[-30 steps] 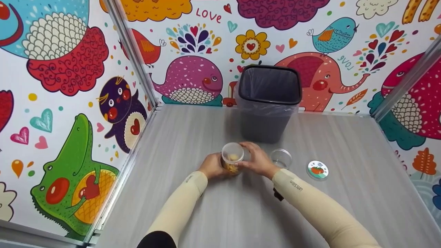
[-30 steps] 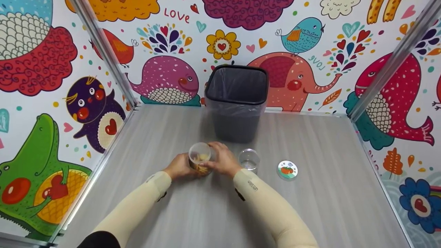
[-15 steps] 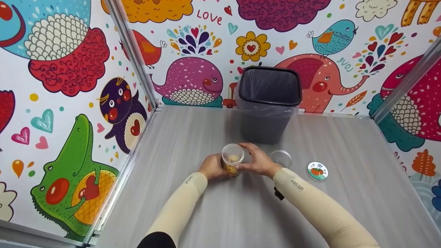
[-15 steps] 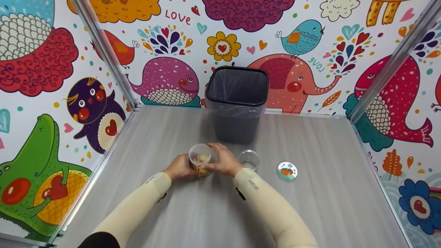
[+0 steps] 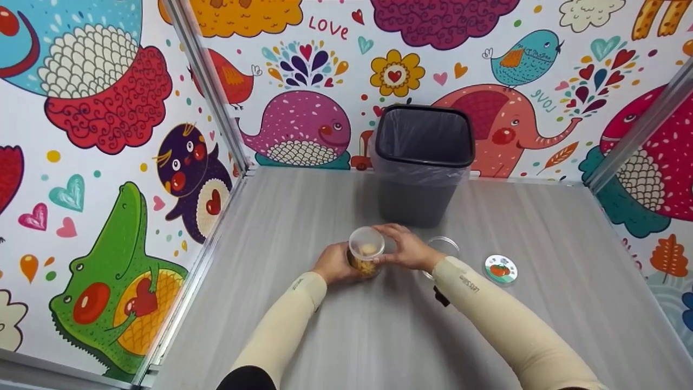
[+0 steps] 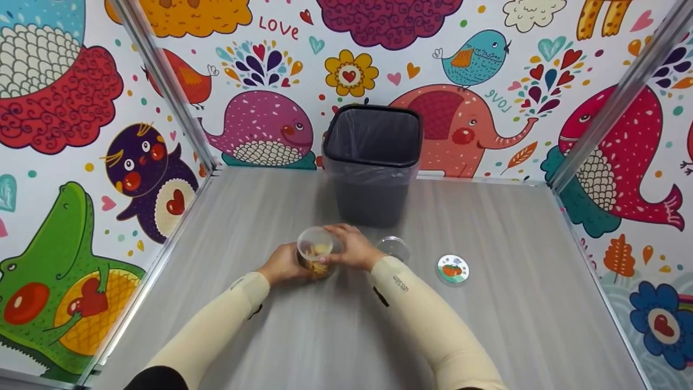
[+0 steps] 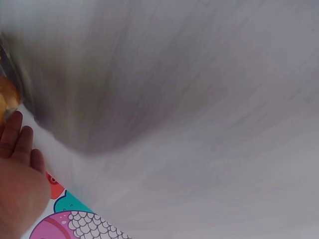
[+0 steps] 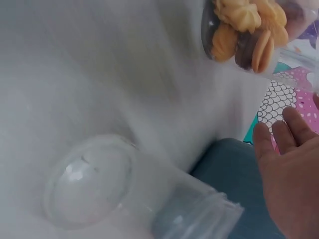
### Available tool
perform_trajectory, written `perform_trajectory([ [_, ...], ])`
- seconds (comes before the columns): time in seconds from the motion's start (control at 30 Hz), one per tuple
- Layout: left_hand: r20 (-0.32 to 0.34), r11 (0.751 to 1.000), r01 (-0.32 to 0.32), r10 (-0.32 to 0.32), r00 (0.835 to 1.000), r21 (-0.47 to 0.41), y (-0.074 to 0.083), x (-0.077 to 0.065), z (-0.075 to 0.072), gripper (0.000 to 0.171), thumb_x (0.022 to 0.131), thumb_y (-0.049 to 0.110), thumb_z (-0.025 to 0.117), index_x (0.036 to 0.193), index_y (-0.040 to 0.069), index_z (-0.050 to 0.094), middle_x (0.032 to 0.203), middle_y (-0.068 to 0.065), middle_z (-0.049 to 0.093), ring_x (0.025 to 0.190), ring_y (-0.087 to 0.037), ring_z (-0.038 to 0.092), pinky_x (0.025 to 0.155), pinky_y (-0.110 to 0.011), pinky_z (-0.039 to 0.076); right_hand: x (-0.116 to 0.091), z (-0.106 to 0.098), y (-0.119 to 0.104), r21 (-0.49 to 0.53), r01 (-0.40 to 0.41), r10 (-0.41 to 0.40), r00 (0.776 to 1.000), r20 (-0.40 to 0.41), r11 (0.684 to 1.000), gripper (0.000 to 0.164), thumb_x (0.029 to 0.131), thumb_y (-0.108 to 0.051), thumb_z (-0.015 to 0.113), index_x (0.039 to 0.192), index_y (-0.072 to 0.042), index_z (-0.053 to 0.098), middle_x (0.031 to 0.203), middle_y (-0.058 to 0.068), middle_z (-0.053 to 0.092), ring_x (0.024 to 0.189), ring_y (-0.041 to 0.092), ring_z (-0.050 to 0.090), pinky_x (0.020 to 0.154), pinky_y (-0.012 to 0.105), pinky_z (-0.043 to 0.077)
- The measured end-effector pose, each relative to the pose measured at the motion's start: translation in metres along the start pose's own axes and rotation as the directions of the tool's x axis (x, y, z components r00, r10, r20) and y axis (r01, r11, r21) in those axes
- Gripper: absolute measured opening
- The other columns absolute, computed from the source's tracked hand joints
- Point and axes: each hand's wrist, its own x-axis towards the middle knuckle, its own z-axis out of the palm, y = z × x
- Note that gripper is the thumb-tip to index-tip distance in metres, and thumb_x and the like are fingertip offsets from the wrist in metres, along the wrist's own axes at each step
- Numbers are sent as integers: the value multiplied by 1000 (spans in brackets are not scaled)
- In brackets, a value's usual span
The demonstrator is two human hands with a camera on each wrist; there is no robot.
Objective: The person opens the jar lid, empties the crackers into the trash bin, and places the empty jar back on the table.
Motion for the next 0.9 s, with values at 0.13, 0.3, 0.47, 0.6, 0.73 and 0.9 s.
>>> perform_trajectory([
  [0.13, -3, 1000, -4, 4, 1000, 5, -1, 0, 1, 70, 57, 38, 97, 114, 8, 69, 102, 1, 72, 95, -14, 65, 91, -33, 51, 0, 1, 1, 25, -19, 20, 1000, -14, 1000, 85, 75, -42, 87, 145, -12, 49, 142, 10, 50, 131, 31, 45, 106, 50, 39],
  [0.3, -3, 1000, 1, -1, 1000, -6, 0, 0, 0, 71, 57, 37, 97, 115, 8, 69, 103, 0, 71, 96, -15, 65, 91, -34, 51, -2, 11, -1, 56, -62, 67, 994, -91, 997, 83, 72, -36, 90, 140, -7, 52, 137, 9, 54, 123, 26, 52, 99, 42, 46],
  [0.47, 0, 1000, -1, 1, 1000, 4, 1, 0, 0, 70, 56, 38, 97, 113, 8, 69, 101, 1, 71, 93, -15, 65, 90, -34, 52, -3, 16, -3, 57, -58, 64, 991, -120, 997, 80, 73, -30, 90, 139, -4, 53, 137, 12, 54, 122, 27, 52, 98, 42, 47],
  [0.6, -2, 1000, -22, 22, 1000, 9, -1, 1, 0, 67, 56, 33, 97, 112, 7, 70, 100, 1, 72, 93, -14, 65, 90, -33, 52, -2, 6, -4, 35, -37, 39, 998, -54, 999, 81, 76, -33, 88, 143, -7, 51, 140, 14, 51, 128, 32, 48, 104, 48, 41],
  [0.73, -8, 999, -40, 40, 999, 8, -3, 2, 0, 67, 56, 31, 97, 112, 7, 70, 99, 1, 72, 93, -15, 66, 90, -34, 52, -1, -1, -4, 3, -7, 7, 1000, -2, 1000, 82, 78, -35, 86, 146, -9, 49, 142, 17, 49, 132, 37, 43, 108, 54, 35],
  [0.9, -4, 999, -51, 51, 999, 13, -4, 1, 1, 66, 58, 35, 97, 112, 7, 70, 100, 0, 72, 94, -17, 66, 89, -35, 52, -2, 4, -4, 15, -30, 30, 999, -30, 999, 86, 76, -39, 87, 146, -9, 47, 143, 14, 49, 131, 33, 45, 106, 50, 39],
])
